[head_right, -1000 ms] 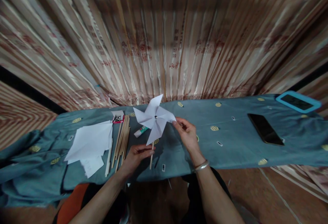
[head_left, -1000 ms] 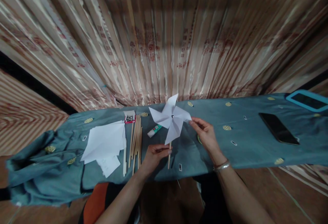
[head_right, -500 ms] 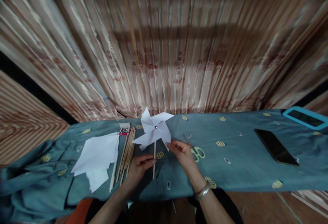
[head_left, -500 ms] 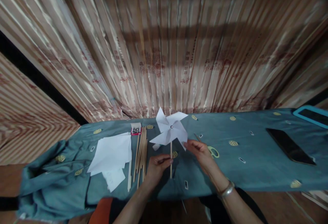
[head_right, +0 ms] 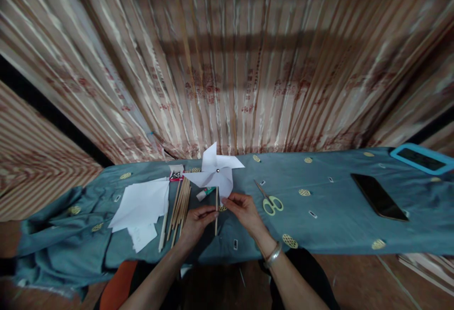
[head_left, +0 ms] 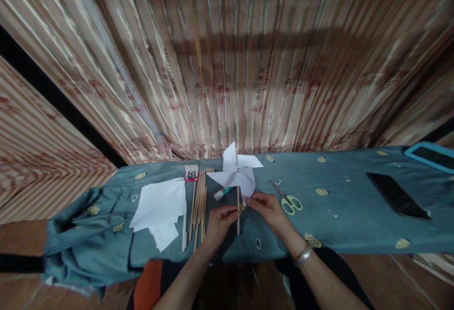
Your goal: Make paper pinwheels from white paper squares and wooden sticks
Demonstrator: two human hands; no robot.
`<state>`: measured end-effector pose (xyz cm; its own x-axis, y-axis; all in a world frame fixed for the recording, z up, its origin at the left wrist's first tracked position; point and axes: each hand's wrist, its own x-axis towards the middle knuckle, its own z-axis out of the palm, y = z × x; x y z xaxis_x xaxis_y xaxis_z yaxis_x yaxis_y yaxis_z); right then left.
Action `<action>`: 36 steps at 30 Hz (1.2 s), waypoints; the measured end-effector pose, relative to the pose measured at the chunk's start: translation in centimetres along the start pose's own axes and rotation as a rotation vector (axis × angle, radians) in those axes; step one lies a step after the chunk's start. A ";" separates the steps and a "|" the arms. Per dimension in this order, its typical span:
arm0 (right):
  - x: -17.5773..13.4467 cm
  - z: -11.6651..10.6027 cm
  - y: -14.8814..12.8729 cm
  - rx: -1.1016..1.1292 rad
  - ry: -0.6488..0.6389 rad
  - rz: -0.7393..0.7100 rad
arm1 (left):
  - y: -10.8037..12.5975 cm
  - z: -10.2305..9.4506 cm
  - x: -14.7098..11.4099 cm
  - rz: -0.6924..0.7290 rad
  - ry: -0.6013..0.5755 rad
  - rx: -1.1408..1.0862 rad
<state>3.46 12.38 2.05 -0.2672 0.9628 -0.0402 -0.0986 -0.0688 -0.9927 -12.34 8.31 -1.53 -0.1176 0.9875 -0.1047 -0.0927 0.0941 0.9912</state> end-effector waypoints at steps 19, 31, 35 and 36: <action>-0.5 0.4 0.5 -0.243 0.003 -0.116 | -0.3 0.5 -0.5 0.005 -0.004 -0.031; -1.5 0.2 0.9 -0.278 -0.015 -0.124 | 0.7 1.3 -1.2 -0.022 -0.027 -0.075; -1.7 0.3 0.7 -0.242 0.002 -0.097 | 0.7 1.5 -1.3 -0.026 -0.036 -0.085; -1.8 0.3 0.7 -0.236 0.006 -0.097 | 0.7 1.6 -1.4 -0.030 -0.046 -0.093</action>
<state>3.64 10.52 1.51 -0.2615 0.9635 0.0566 0.1029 0.0862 -0.9909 -10.68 7.20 -0.58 -0.0679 0.9894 -0.1285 -0.1874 0.1139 0.9757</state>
